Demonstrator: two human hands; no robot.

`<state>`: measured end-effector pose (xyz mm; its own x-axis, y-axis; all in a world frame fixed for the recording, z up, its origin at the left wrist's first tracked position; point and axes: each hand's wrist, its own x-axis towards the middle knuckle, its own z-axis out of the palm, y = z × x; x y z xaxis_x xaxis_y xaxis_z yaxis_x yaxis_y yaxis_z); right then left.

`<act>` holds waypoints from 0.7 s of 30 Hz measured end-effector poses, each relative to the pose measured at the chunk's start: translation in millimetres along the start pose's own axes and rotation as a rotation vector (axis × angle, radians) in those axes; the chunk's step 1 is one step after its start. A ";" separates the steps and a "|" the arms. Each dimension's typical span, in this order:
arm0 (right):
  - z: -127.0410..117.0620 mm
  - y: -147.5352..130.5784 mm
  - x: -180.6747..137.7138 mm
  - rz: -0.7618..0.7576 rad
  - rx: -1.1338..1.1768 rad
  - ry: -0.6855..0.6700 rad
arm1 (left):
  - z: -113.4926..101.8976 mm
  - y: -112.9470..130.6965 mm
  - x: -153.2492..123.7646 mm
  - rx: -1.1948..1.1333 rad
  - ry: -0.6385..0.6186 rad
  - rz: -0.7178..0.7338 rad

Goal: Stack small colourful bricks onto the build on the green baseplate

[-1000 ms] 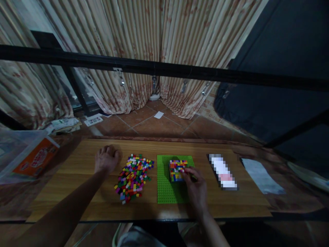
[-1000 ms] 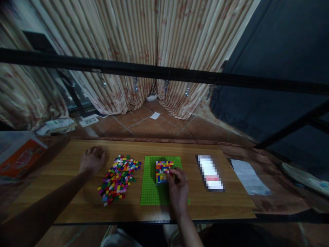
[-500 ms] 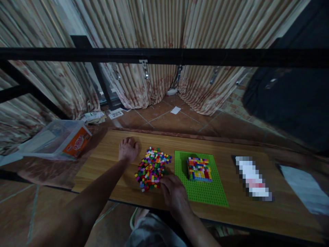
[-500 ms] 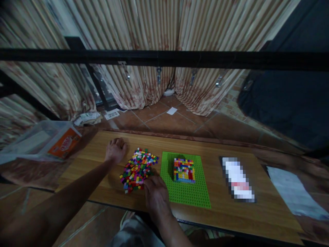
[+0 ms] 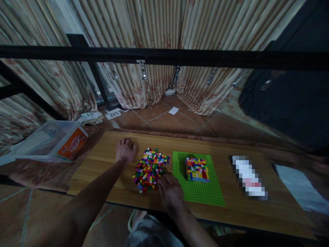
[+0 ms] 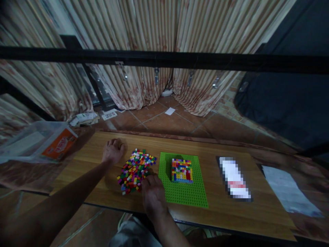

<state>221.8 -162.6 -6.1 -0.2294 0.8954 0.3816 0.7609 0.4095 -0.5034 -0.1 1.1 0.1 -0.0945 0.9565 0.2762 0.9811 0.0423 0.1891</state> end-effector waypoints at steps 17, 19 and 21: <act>8.6 4.6 0.4 -0.016 -0.237 -0.014 | -4.8 -5.1 10.0 0.069 -0.080 0.043; 4.9 3.3 -0.3 -0.027 -0.223 0.005 | -7.5 -3.0 9.8 0.089 -0.083 0.038; -0.5 2.1 -0.8 -0.045 -0.198 0.029 | -9.7 -1.3 10.0 0.123 -0.091 0.042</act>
<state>223.8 -162.5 -7.1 -0.2503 0.8706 0.4237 0.8554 0.4038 -0.3245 -4.0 7.8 11.8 -0.0426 0.9802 0.1935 0.9977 0.0314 0.0604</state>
